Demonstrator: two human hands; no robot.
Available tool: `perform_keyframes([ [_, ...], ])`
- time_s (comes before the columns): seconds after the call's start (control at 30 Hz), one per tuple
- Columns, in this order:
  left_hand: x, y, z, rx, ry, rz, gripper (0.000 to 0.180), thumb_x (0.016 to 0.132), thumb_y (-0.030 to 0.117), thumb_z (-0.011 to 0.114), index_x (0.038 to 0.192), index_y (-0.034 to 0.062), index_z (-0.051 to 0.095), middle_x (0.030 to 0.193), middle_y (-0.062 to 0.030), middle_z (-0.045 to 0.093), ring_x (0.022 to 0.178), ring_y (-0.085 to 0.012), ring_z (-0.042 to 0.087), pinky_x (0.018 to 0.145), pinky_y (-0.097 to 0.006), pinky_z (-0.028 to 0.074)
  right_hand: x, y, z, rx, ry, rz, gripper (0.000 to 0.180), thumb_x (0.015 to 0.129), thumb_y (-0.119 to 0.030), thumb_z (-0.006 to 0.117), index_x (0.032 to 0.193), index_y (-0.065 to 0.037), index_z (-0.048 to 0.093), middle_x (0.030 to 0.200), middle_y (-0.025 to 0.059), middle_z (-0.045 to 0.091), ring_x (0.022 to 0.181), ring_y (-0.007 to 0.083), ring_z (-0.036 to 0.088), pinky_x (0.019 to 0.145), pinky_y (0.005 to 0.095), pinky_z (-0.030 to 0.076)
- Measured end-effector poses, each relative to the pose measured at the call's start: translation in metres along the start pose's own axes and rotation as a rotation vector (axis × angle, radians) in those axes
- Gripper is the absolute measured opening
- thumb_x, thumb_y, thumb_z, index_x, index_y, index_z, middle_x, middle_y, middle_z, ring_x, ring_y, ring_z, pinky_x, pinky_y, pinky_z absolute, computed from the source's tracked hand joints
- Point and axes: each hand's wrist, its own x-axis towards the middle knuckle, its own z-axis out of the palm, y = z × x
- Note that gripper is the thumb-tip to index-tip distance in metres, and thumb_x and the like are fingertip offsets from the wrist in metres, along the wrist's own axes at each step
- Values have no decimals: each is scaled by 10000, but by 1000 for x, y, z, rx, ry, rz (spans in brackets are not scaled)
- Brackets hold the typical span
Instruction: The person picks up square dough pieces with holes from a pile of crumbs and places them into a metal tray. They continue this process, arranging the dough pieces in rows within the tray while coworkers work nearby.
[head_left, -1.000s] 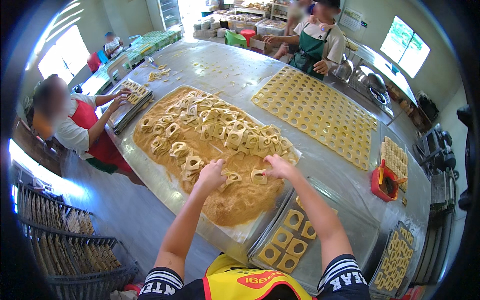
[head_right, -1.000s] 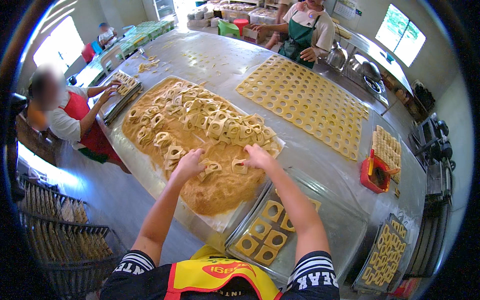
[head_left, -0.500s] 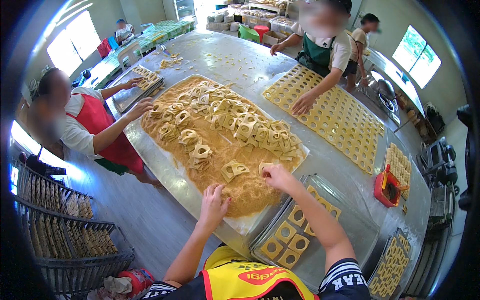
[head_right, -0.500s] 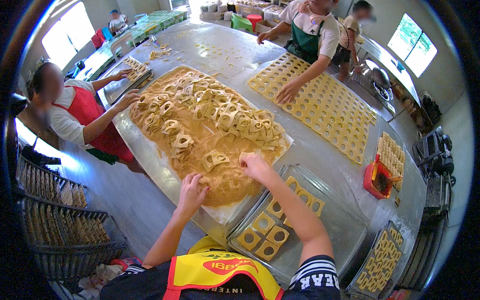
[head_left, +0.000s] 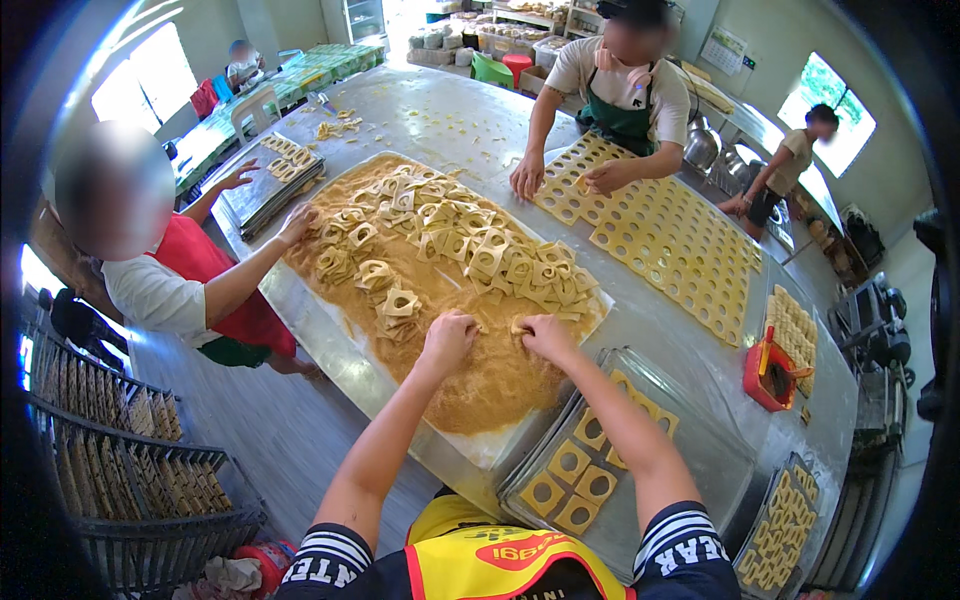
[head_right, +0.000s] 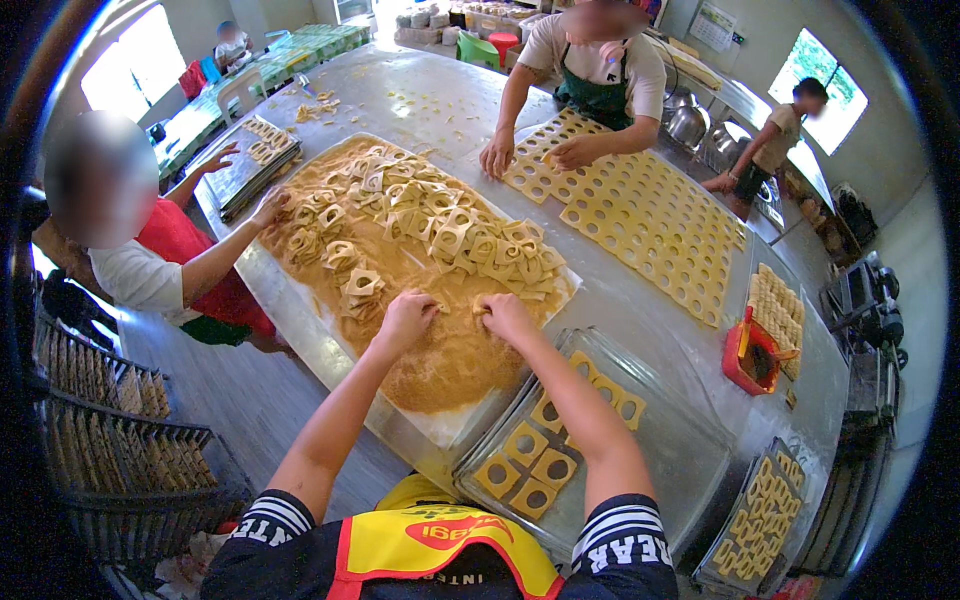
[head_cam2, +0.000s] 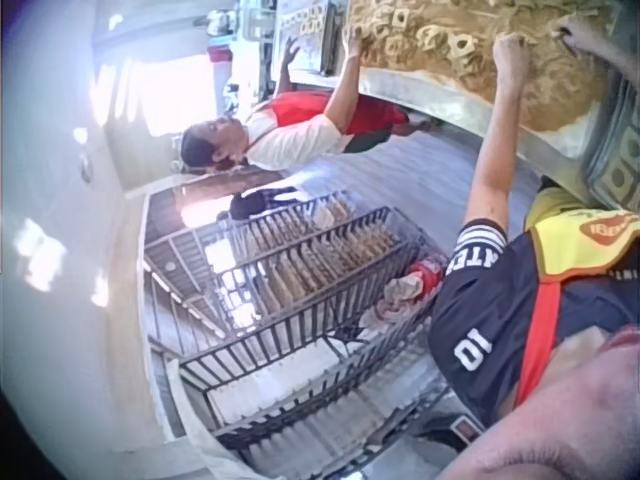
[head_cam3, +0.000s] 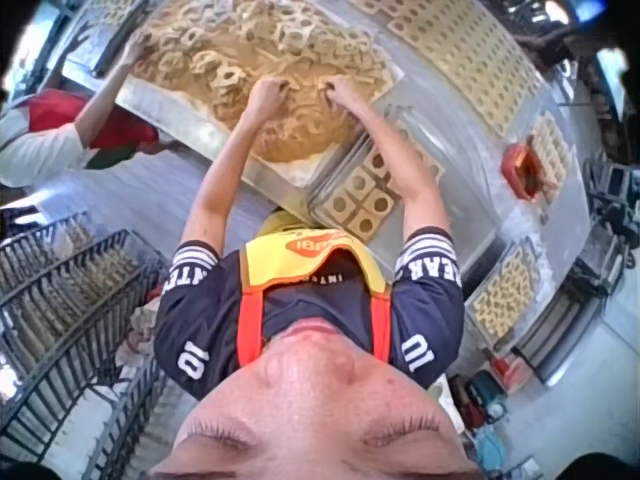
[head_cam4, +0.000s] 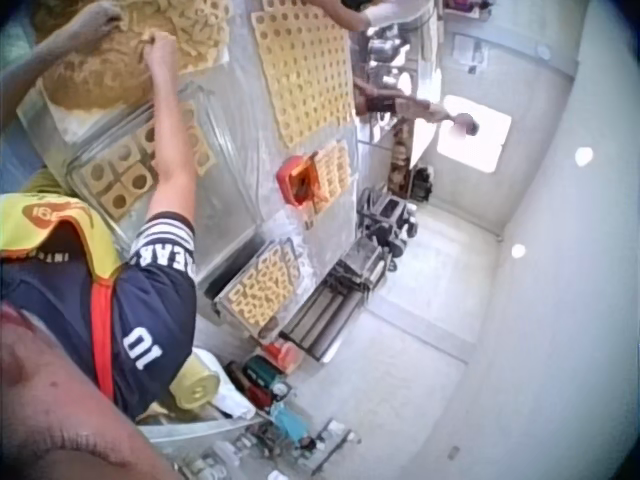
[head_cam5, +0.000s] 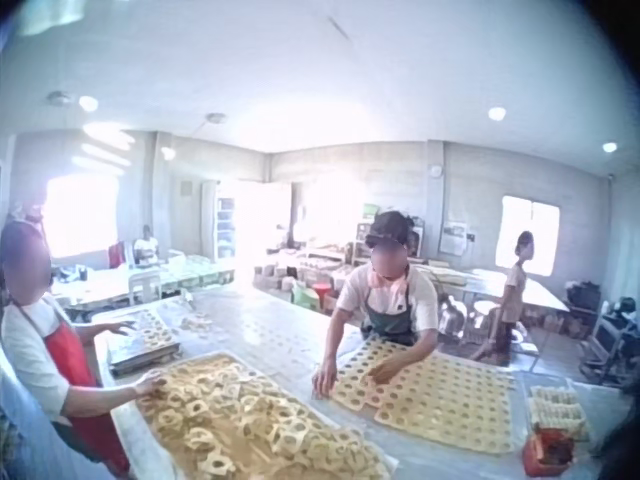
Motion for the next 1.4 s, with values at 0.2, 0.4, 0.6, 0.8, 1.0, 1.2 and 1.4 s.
perform_keyframes([
  [0.2, 23, 3, -10, -621, 171, -370, 154, 888, 136, 624, 938, -4, 664, 776, -113, 674, 687, -204, 626, 659, -350, 490, 10, 9, -20, 898, -20, 224, 148, 910, -40, 600, 1044, 8, 640, 866, 25, 698, 753, 71, 628, 644, 240, 490],
  [0.4, -45, 44, -35, -233, 177, 59, 163, 897, 152, 619, 1008, 38, 655, 875, -111, 681, 793, -253, 656, 705, -348, 510, -46, -49, -33, 112, 32, -24, 340, 843, -145, 616, 1164, -31, 605, 882, 126, 699, 829, 309, 687, 749, 392, 538],
  [0.6, -88, 53, -12, 40, -89, 166, 228, 869, 244, 638, 990, 52, 658, 918, -154, 665, 881, -343, 640, 776, -440, 508, -67, -34, -1, -49, -99, -347, 344, 806, -125, 611, 1138, -38, 639, 950, 156, 691, 900, 342, 664, 814, 386, 533],
  [0.8, -34, 14, -15, 43, 48, -20, 183, 825, 178, 633, 932, 33, 662, 909, -162, 666, 922, -354, 624, 800, -437, 503, -1, -38, -3, 89, 116, -325, 225, 785, -89, 581, 979, -45, 687, 928, 175, 685, 884, 348, 659, 805, 425, 534],
  [1.0, -1, -1, -5, 215, -55, -42, 238, 782, 183, 641, 964, 39, 691, 906, -175, 681, 809, -355, 642, 762, -443, 514, 39, -14, 28, -93, 77, -182, 251, 762, -108, 619, 991, -35, 690, 920, 185, 686, 881, 344, 661, 783, 418, 536],
  [1.2, 15, -13, -9, -480, -160, -420, 227, 836, 126, 576, 981, 35, 725, 863, -93, 714, 715, -200, 649, 691, -306, 507, 43, -8, 12, 731, -169, 51, 190, 902, -145, 606, 1048, -31, 649, 850, 49, 711, 713, 160, 655, 631, 334, 522],
  [1.4, 7, 4, -40, -1060, -210, -624, 262, 902, 136, 588, 1133, 37, 665, 888, -7, 677, 713, -76, 609, 661, -239, 504, 26, -42, -23, 1203, -28, 260, 301, 891, -135, 683, 1149, -67, 543, 861, 38, 669, 705, 120, 611, 610, 266, 483],
])
